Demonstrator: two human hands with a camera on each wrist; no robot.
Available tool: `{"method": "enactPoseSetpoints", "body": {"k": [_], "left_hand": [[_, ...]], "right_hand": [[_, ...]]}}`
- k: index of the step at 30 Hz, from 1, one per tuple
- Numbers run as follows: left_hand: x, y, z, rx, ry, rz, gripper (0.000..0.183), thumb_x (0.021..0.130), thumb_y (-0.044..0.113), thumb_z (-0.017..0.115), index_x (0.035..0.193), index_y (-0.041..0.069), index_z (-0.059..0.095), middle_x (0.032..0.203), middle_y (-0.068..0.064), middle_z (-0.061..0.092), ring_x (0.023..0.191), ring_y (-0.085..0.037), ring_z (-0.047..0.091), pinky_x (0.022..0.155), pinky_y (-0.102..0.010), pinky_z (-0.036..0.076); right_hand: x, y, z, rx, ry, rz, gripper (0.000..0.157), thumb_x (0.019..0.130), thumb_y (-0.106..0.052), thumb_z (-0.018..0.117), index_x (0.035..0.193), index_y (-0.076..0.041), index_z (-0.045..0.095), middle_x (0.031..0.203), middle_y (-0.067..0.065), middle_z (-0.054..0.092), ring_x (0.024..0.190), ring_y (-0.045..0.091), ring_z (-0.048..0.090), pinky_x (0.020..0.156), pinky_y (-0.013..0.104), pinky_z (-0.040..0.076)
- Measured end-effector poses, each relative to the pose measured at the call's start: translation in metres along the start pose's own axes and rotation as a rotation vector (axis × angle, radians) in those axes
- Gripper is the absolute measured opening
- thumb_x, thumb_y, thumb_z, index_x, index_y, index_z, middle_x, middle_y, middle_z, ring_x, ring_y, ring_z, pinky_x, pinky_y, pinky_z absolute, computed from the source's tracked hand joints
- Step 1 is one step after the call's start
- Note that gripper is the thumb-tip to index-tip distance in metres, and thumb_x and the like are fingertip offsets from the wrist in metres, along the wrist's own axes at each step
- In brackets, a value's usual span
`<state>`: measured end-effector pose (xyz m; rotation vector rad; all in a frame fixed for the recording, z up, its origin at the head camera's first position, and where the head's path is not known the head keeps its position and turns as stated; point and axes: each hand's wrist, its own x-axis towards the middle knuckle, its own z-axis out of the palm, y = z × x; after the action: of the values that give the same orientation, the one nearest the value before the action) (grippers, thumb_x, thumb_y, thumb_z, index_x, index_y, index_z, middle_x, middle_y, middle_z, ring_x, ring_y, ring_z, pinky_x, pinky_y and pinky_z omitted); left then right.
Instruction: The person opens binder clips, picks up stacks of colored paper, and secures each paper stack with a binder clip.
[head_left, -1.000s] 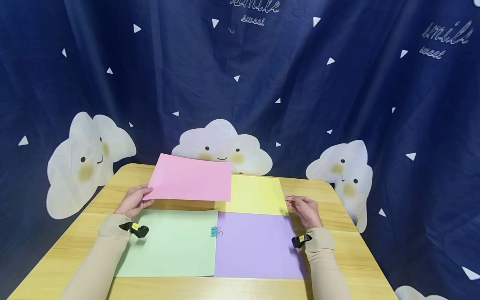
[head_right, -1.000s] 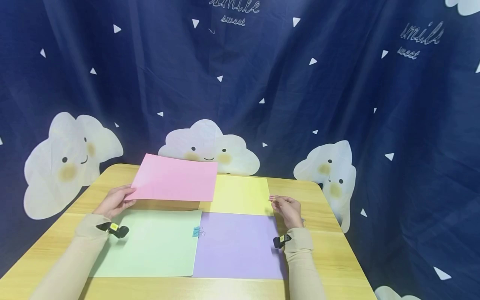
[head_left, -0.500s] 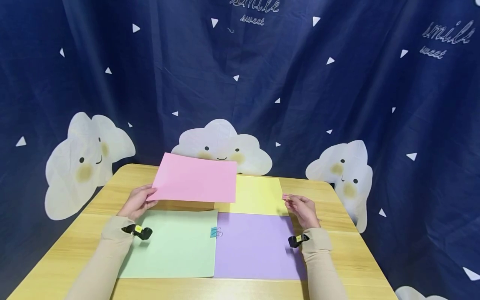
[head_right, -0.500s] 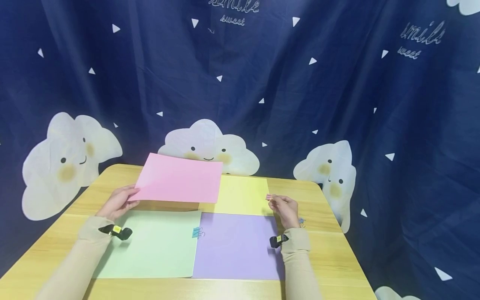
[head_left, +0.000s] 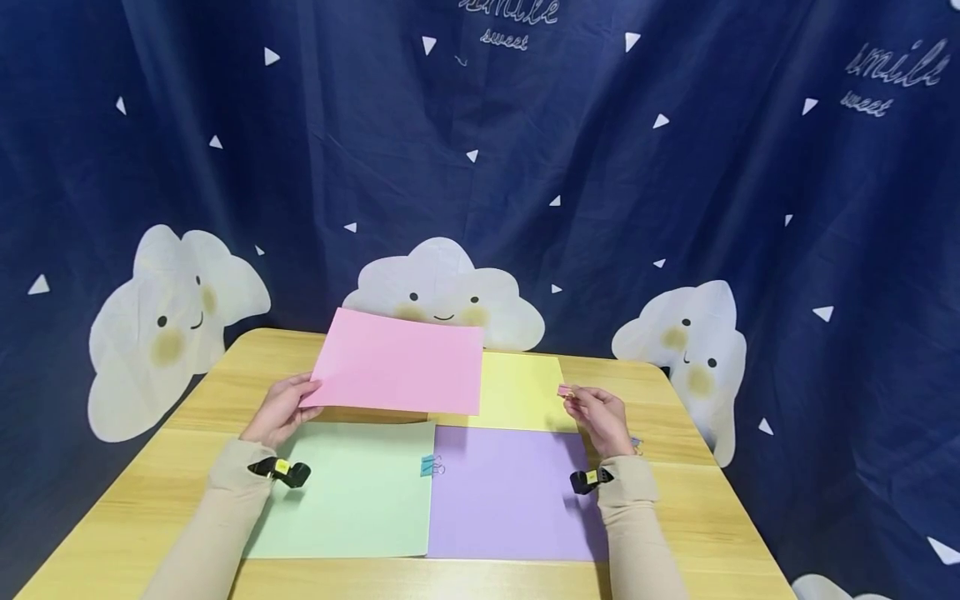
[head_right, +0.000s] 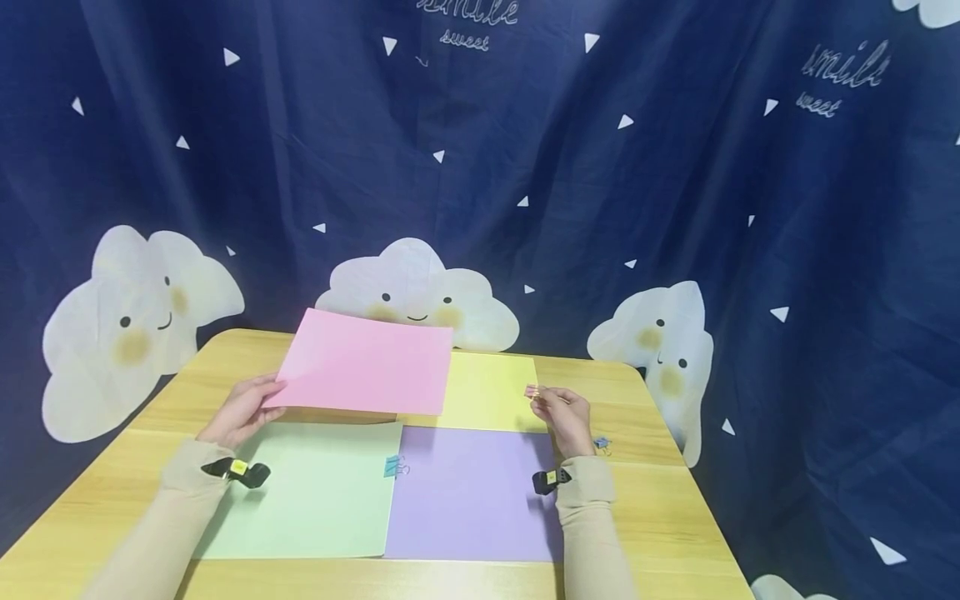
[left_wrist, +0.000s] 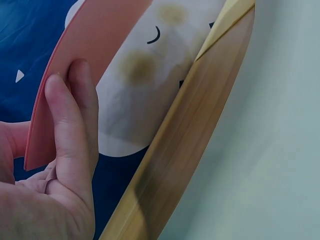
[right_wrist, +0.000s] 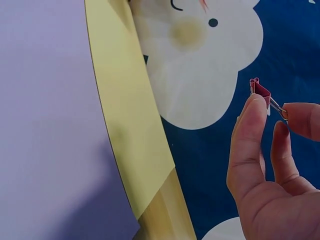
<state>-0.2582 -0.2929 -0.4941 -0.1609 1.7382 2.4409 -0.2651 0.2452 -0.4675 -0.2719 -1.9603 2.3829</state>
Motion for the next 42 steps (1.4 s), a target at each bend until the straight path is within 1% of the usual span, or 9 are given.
{"method": "enactPoseSetpoints", "body": {"k": [4, 9, 16, 23, 28, 31, 35, 37, 42], "left_hand": [[-0.002, -0.002, 0.003, -0.003, 0.014, 0.007, 0.021, 0.107, 0.009, 0.054, 0.127, 0.009, 0.051, 0.089, 0.008, 0.073, 0.078, -0.003, 0.072, 0.066, -0.016, 0.062], [-0.004, -0.004, 0.007, 0.018, 0.028, 0.015, 0.025, 0.107, 0.009, 0.053, 0.132, 0.006, 0.047, 0.088, 0.008, 0.072, 0.076, -0.003, 0.071, 0.065, -0.016, 0.061], [-0.006, -0.007, 0.011, 0.056, 0.026, 0.024, 0.034, 0.109, 0.009, 0.05, 0.14, 0.0, 0.041, 0.087, 0.01, 0.072, 0.073, -0.002, 0.072, 0.065, -0.014, 0.061], [-0.01, -0.008, 0.017, 0.037, 0.028, 0.017, 0.045, 0.108, 0.011, 0.053, 0.146, -0.005, 0.035, 0.088, 0.008, 0.071, 0.074, -0.002, 0.071, 0.065, -0.015, 0.061], [-0.012, -0.011, 0.019, 0.038, 0.019, 0.018, 0.055, 0.108, 0.013, 0.053, 0.153, -0.008, 0.028, 0.089, 0.009, 0.072, 0.075, -0.002, 0.072, 0.066, -0.014, 0.061], [-0.014, -0.014, 0.02, 0.042, 0.023, 0.019, 0.052, 0.108, 0.012, 0.053, 0.151, -0.007, 0.032, 0.09, 0.008, 0.073, 0.074, -0.002, 0.072, 0.065, -0.014, 0.061], [-0.015, -0.018, 0.022, 0.041, 0.02, 0.03, 0.041, 0.107, 0.011, 0.054, 0.143, -0.003, 0.04, 0.089, 0.007, 0.074, 0.073, -0.003, 0.072, 0.064, -0.015, 0.061], [-0.015, -0.019, 0.024, 0.039, 0.014, 0.031, 0.039, 0.108, 0.011, 0.053, 0.143, -0.002, 0.041, 0.089, 0.008, 0.074, 0.073, -0.003, 0.072, 0.064, -0.015, 0.061], [-0.014, -0.018, 0.027, 0.026, 0.013, 0.02, 0.049, 0.108, 0.012, 0.052, 0.15, -0.005, 0.034, 0.089, 0.009, 0.073, 0.074, -0.002, 0.071, 0.064, -0.015, 0.061]], "right_hand": [[0.0, -0.001, 0.004, 0.008, 0.01, -0.006, 0.009, 0.1, -0.009, 0.067, 0.099, 0.0, 0.065, 0.085, -0.001, 0.079, 0.074, 0.007, 0.073, 0.072, 0.019, 0.064], [-0.001, -0.001, 0.007, 0.023, 0.004, -0.007, 0.009, 0.1, -0.008, 0.066, 0.095, -0.001, 0.067, 0.083, 0.0, 0.078, 0.074, 0.008, 0.072, 0.072, 0.02, 0.064], [0.0, 0.0, 0.01, 0.021, -0.005, -0.009, 0.01, 0.101, -0.008, 0.065, 0.098, 0.001, 0.067, 0.085, 0.0, 0.079, 0.075, 0.009, 0.072, 0.072, 0.02, 0.064], [0.002, 0.003, 0.014, 0.034, -0.002, -0.01, 0.007, 0.1, -0.004, 0.064, 0.093, -0.002, 0.064, 0.079, 0.0, 0.074, 0.071, 0.008, 0.071, 0.07, 0.019, 0.063], [0.0, 0.004, 0.017, 0.049, -0.014, -0.018, 0.013, 0.098, -0.001, 0.066, 0.086, -0.005, 0.062, 0.077, 0.001, 0.074, 0.07, 0.009, 0.072, 0.069, 0.02, 0.064], [-0.002, 0.005, 0.019, 0.056, -0.018, -0.023, 0.019, 0.098, -0.001, 0.066, 0.083, -0.007, 0.056, 0.075, 0.001, 0.073, 0.069, 0.009, 0.072, 0.069, 0.021, 0.064], [-0.003, 0.005, 0.022, 0.049, -0.015, -0.027, 0.025, 0.098, -0.002, 0.067, 0.083, -0.008, 0.048, 0.073, 0.0, 0.073, 0.068, 0.009, 0.072, 0.07, 0.022, 0.064], [-0.003, 0.004, 0.023, 0.046, -0.013, -0.027, 0.027, 0.097, -0.002, 0.067, 0.082, -0.008, 0.046, 0.072, -0.001, 0.074, 0.068, 0.009, 0.072, 0.069, 0.022, 0.064], [-0.003, 0.004, 0.025, 0.056, -0.007, -0.034, 0.032, 0.097, -0.001, 0.067, 0.078, -0.009, 0.042, 0.073, -0.001, 0.074, 0.068, 0.007, 0.071, 0.067, 0.019, 0.063]]}}
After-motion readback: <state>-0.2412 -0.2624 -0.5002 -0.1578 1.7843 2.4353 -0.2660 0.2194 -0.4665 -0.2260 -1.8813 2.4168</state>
